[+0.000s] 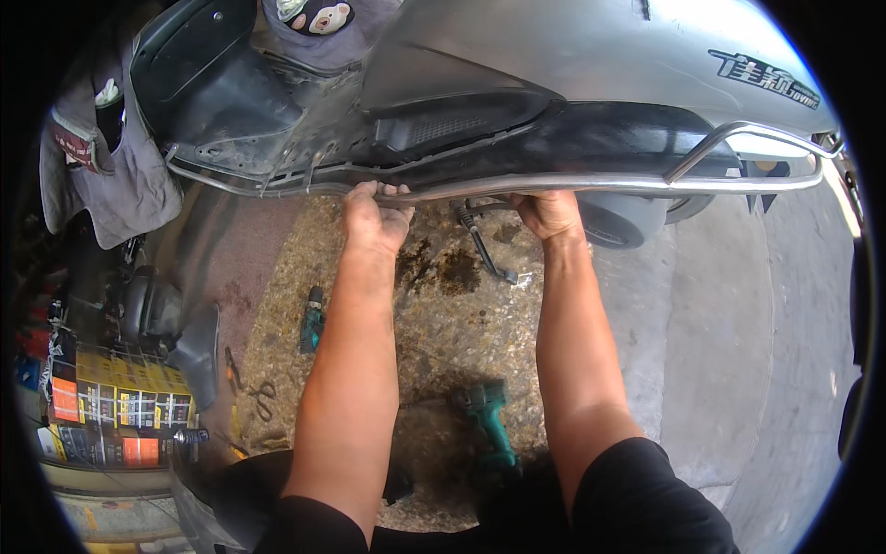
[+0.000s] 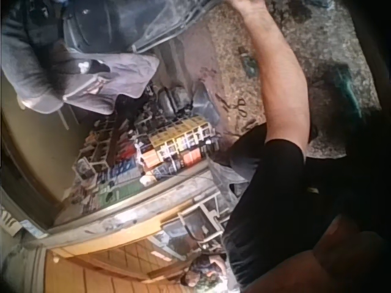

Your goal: The person uses a cordless impact driver to remove bolts from the rear undercarriage and side panels of a scooter. They detach a metal luggage rack and set it aside, then continue removing fasteners from the frame and bodywork.

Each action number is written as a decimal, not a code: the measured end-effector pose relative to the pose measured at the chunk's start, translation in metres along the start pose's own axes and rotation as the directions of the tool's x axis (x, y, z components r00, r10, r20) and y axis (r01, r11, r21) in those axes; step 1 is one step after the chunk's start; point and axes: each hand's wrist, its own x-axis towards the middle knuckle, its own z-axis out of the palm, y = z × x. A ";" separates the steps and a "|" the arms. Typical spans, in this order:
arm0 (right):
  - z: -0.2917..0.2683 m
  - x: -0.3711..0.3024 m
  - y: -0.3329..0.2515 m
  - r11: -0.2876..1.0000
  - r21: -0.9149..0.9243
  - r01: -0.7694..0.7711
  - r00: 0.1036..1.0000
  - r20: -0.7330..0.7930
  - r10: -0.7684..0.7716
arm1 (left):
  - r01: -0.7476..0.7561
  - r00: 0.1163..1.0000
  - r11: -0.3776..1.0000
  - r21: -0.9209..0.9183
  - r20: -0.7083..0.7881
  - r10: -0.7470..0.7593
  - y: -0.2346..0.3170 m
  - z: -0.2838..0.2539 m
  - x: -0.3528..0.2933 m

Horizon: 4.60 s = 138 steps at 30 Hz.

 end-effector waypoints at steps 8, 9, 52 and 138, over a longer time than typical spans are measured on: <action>-0.001 0.000 -0.003 0.971 -0.224 -0.079 0.991 -0.120 0.053 | -0.007 0.999 1.000 -0.001 -0.042 0.007 0.000 0.000 0.000; -0.001 -0.002 -0.004 0.977 -0.204 -0.069 0.995 -0.086 0.052 | -0.008 0.998 1.000 0.001 -0.055 0.008 0.000 0.000 -0.001; -0.009 -0.054 -0.103 0.878 0.033 0.478 0.878 -0.065 -0.475 | -0.066 0.998 0.990 0.127 -0.012 0.068 0.003 -0.015 0.030; -0.051 -0.064 -0.288 0.909 -0.274 0.316 0.899 -0.220 -0.379 | 0.154 0.908 0.887 0.436 -0.416 0.048 -0.045 -0.186 0.103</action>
